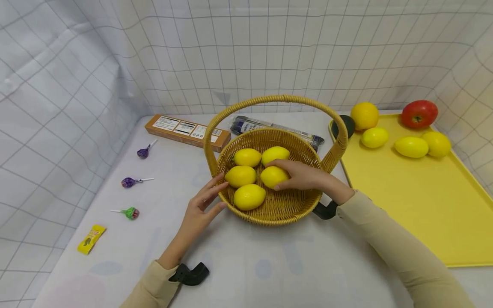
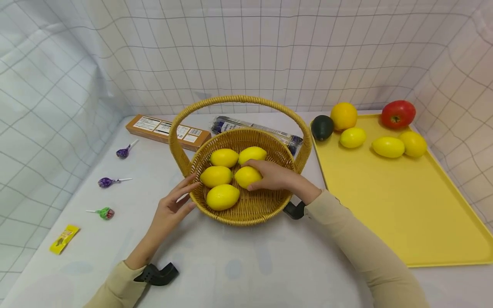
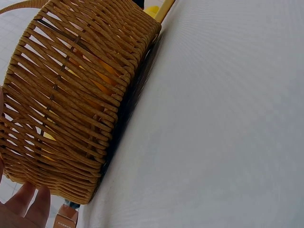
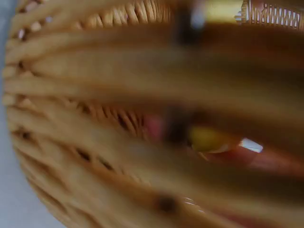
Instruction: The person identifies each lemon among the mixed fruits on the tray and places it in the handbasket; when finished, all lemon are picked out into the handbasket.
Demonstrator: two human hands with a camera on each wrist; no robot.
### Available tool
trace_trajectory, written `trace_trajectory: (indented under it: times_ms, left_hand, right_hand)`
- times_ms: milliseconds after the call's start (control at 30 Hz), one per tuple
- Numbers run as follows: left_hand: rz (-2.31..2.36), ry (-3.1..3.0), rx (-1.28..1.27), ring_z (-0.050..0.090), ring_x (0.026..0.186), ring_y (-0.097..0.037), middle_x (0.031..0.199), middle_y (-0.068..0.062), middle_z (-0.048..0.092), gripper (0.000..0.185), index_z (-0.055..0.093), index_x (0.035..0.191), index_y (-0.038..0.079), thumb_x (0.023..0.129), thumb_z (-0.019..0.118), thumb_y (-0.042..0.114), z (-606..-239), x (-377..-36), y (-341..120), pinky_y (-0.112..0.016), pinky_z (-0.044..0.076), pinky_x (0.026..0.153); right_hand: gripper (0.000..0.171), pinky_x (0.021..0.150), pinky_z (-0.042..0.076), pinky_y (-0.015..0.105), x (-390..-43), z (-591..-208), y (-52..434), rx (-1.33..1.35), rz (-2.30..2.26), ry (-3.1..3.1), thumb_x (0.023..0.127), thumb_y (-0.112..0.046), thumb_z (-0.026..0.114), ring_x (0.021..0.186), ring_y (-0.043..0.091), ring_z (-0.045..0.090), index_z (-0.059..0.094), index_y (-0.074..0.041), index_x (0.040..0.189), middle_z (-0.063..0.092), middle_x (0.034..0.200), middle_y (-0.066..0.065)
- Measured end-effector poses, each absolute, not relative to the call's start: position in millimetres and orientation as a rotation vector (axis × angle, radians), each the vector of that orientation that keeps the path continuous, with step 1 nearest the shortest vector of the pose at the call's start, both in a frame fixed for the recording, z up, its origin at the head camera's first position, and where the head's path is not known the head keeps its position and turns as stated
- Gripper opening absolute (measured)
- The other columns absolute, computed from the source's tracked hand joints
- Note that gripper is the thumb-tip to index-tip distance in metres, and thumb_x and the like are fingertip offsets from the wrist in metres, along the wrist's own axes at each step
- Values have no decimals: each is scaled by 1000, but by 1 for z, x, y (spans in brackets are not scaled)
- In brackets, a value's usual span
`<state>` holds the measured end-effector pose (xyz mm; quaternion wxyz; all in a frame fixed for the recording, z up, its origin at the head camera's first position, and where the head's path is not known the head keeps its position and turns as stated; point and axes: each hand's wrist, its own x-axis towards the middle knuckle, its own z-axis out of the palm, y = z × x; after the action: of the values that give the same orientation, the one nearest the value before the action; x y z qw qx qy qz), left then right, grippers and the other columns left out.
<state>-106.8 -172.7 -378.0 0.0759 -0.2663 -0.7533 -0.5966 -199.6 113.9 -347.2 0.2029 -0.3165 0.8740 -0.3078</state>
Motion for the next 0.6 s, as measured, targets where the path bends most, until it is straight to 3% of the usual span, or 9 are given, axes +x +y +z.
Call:
trace_trajectory:
  times_ms: [400, 600]
  left_hand:
    - [-1819, -2262, -789, 29, 133, -28, 141, -28, 34, 38, 50, 123, -17, 87, 60, -8, -383, -108, -170, -33, 36, 101]
    - [-1805, -2237, -809, 30, 133, -28, 142, -24, 35, 40, 51, 125, -13, 86, 61, -9, -393, -113, -173, -29, 36, 101]
  right_hand:
    - [61, 100, 35, 47, -183, -344, 123, -886, -859, 2643, 88, -13, 67, 123, 33, 41, 38, 0, 140, 43, 136, 20]
    - [57, 102, 34, 38, -133, -312, 171, -1130, -932, 2494, 91, -18, 64, 127, 22, 38, 39, -10, 142, 42, 141, 4]
